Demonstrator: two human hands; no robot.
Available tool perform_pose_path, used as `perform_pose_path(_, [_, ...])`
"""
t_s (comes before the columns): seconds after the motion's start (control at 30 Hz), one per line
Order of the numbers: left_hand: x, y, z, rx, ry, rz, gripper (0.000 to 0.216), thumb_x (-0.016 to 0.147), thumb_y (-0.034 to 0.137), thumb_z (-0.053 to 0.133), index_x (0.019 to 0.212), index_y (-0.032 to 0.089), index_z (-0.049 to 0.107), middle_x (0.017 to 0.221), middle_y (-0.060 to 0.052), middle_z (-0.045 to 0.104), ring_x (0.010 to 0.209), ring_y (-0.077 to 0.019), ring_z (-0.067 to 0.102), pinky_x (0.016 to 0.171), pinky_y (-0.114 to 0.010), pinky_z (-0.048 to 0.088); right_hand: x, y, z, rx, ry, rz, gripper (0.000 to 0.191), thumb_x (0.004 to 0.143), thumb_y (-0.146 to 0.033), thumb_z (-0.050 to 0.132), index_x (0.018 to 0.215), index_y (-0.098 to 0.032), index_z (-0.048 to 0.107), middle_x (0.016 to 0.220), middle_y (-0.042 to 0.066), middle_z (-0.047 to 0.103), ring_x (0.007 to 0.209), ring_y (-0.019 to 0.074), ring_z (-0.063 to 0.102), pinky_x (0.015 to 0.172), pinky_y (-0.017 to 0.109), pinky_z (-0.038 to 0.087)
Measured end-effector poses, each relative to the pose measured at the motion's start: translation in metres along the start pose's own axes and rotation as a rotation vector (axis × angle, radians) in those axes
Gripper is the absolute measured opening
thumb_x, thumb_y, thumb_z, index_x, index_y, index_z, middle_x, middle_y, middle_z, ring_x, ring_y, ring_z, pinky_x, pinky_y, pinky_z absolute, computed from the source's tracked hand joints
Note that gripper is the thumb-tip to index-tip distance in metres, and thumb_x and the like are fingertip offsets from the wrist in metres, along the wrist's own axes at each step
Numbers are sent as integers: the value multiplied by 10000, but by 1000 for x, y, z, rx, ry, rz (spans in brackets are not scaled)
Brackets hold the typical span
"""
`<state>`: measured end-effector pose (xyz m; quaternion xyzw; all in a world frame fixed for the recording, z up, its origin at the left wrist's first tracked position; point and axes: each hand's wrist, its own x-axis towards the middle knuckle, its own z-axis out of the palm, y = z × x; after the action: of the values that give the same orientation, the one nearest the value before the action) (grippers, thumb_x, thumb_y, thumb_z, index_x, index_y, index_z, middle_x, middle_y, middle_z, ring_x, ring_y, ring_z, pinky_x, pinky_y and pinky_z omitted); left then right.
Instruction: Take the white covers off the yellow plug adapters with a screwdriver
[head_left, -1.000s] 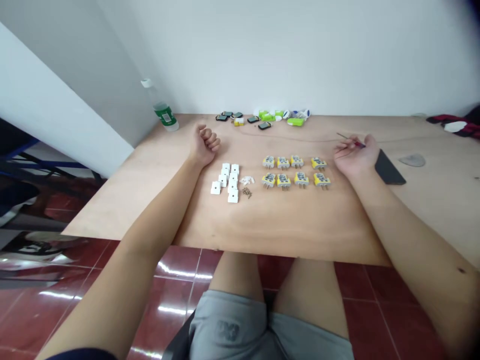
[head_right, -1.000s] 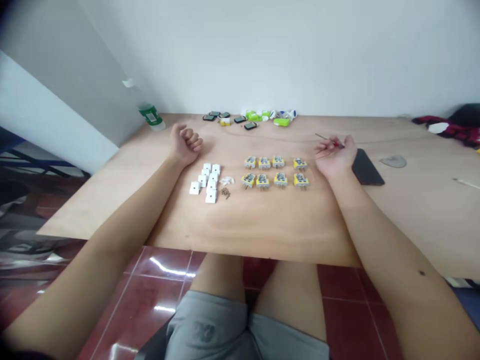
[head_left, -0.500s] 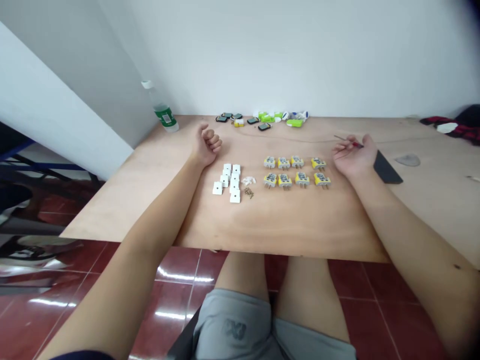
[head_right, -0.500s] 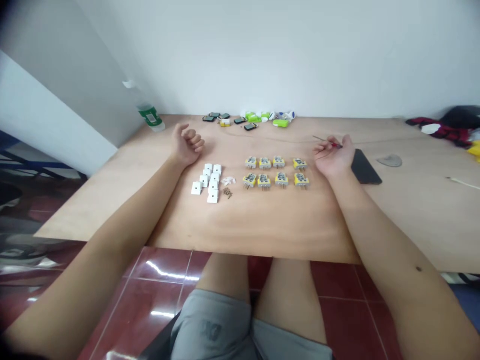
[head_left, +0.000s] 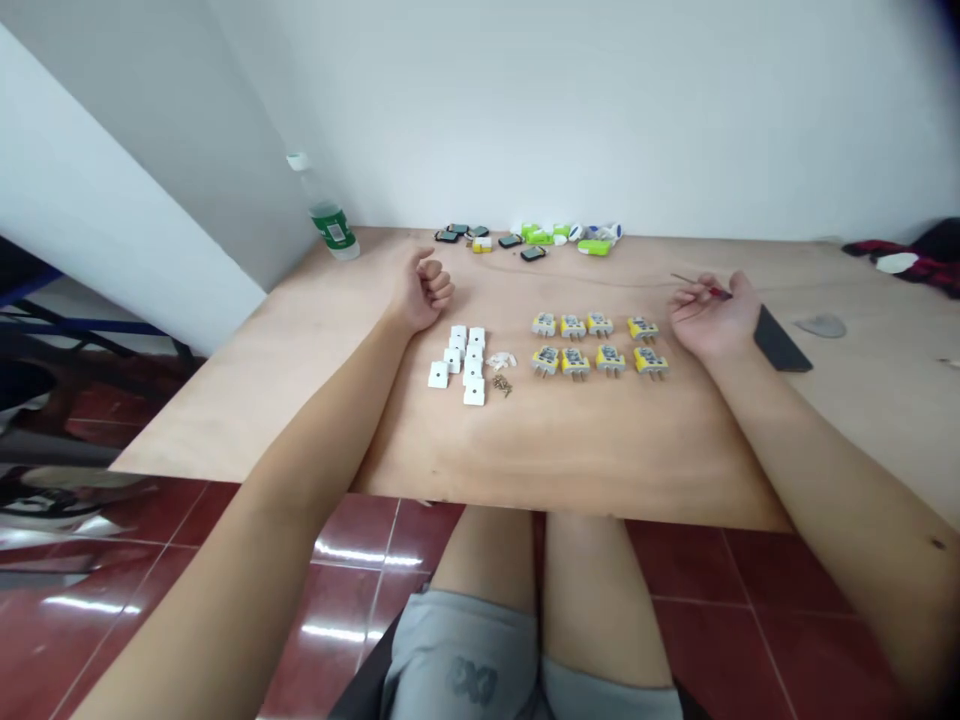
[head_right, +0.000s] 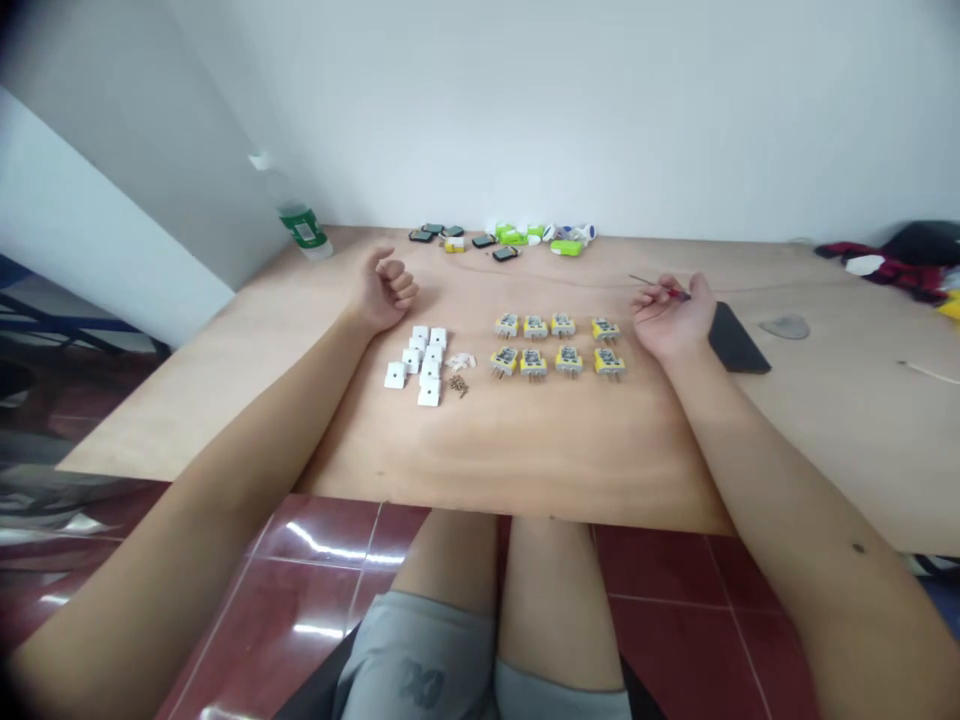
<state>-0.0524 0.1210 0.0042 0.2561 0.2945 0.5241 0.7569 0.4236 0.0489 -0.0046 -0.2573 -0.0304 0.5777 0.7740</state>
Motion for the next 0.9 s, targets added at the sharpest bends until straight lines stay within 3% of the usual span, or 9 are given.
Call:
perform_pose_path(0.3, [-6,2,4,-21,7,-65,544,1096,358,523,714,279,145,532,78,175,357,-106,236,365,-237,81,-3,6,1,-14,-26,36,485,1251,-599,350,911,-273,468,601,-62,440,488,129,458,430,268,433])
perform_pose_path(0.5, [-6,5,3,-56,44,-112,571,1076,394,592,709,277,171,537,70,186,365,-119,264,360,-243,84,-1,1,0,-11,-17,28,512,1244,-622,319,884,-278,436,593,-50,430,495,139,431,429,277,412])
perform_pose_path(0.9, [-3,8,-2,16,29,-202,579,1086,456,550,714,283,141,520,74,183,331,-126,278,362,-251,64,-5,-4,-3,-26,-23,74,541,1231,-611,384,822,-270,294,528,-86,294,404,116,290,369,270,272])
